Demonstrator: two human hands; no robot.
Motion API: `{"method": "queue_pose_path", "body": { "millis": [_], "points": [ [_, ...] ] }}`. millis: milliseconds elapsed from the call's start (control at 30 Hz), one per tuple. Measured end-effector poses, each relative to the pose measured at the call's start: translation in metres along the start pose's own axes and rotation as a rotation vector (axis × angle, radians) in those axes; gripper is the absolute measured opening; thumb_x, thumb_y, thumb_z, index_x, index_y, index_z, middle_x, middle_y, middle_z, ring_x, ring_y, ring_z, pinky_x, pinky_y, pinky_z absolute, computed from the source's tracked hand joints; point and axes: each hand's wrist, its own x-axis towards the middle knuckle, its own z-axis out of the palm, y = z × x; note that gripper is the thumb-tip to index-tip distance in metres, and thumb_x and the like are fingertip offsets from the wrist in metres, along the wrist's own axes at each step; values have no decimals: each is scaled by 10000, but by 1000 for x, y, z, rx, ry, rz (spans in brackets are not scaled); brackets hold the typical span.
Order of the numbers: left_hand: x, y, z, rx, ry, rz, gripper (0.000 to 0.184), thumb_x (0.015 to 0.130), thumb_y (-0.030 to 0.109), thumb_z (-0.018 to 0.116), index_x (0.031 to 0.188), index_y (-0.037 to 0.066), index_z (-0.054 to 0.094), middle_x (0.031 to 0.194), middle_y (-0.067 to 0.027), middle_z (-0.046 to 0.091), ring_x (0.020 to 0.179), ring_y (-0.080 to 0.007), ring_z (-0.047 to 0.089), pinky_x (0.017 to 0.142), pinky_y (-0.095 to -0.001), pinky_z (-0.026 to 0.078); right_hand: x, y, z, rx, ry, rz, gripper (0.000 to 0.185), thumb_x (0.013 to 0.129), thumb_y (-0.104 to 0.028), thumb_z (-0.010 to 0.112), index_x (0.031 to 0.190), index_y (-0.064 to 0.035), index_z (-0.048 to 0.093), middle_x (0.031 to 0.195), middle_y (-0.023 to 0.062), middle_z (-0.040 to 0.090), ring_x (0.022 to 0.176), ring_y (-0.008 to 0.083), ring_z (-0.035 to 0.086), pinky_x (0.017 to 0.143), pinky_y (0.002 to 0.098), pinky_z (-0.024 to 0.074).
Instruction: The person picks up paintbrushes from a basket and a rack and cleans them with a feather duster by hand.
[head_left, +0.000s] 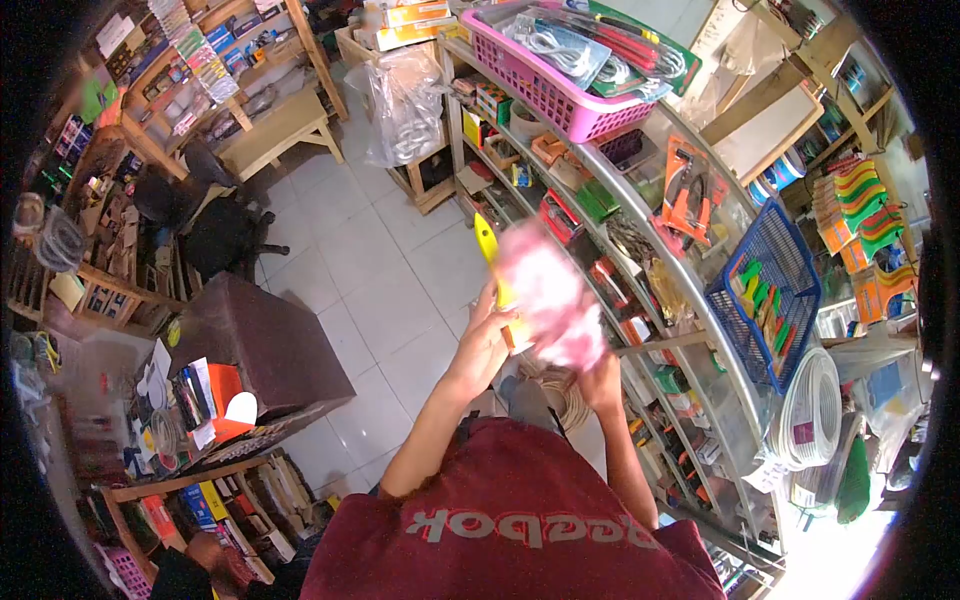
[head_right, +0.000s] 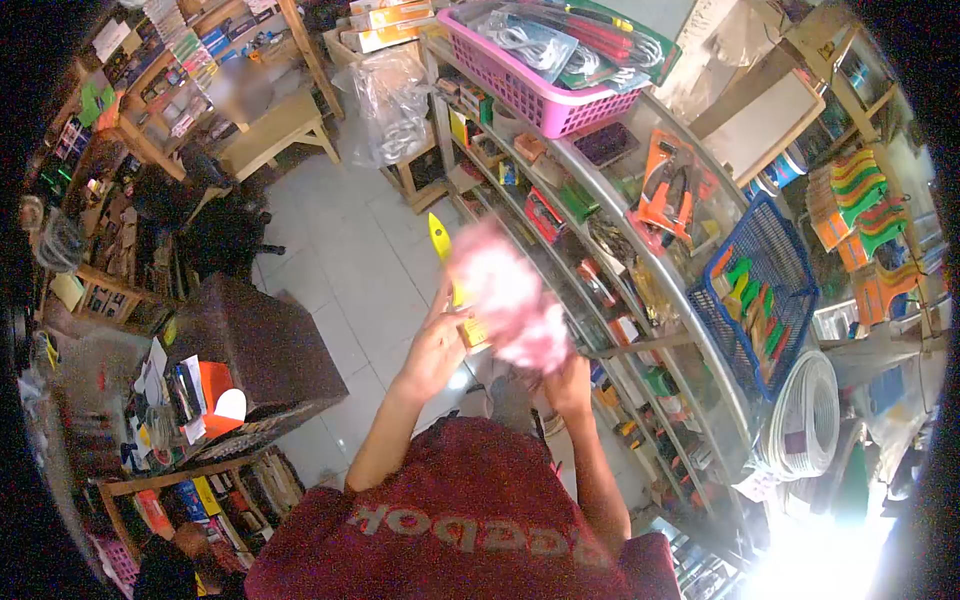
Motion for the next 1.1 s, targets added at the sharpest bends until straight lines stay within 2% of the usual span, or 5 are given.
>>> {"method": "queue_pose_path", "body": {
  "millis": [300,500,633,700,1100],
  "points": [
    [8,-32,-1,296,-173,-122,605,915,105,470,1433,122,159,1278,-215,455,1130,-276,522,938,-389,447,-43,-29,-38,-348,35,119,256,710,-223,703,833,-7,644,723,187,644,733,380,646,669,427,506],
    [25,-37,41,251,-319,-199,662,901,178,565,1438,100,185,1166,-127,534,1052,-189,552,900,-330,443,-60,-8,-46,219,467,140,268,742,-170,656,950,-2,640,933,221,649,864,359,646,752,391,501],
    [36,-62,8,402,-395,-280,631,928,191,529,1434,78,169,1237,-200,520,1158,-224,515,919,-312,429,-67,13,-64,-387,144,286,284,749,-215,626,917,14,629,830,246,637,817,411,623,703,449,494],
    [31,-46,45,377,-443,-221,604,936,194,519,1427,74,186,1217,-189,539,1133,-205,530,892,-303,444,-54,9,-70,-218,502,249,249,761,-189,590,889,21,634,786,246,635,783,383,645,681,425,496],
    [22,-86,103,410,-430,-275,585,888,208,537,1368,-17,292,846,-136,591,747,-251,639,694,-398,556,-60,41,-130,50,465,156,188,719,-75,558,841,43,640,787,264,628,737,383,636,712,426,503]
  ]
}}
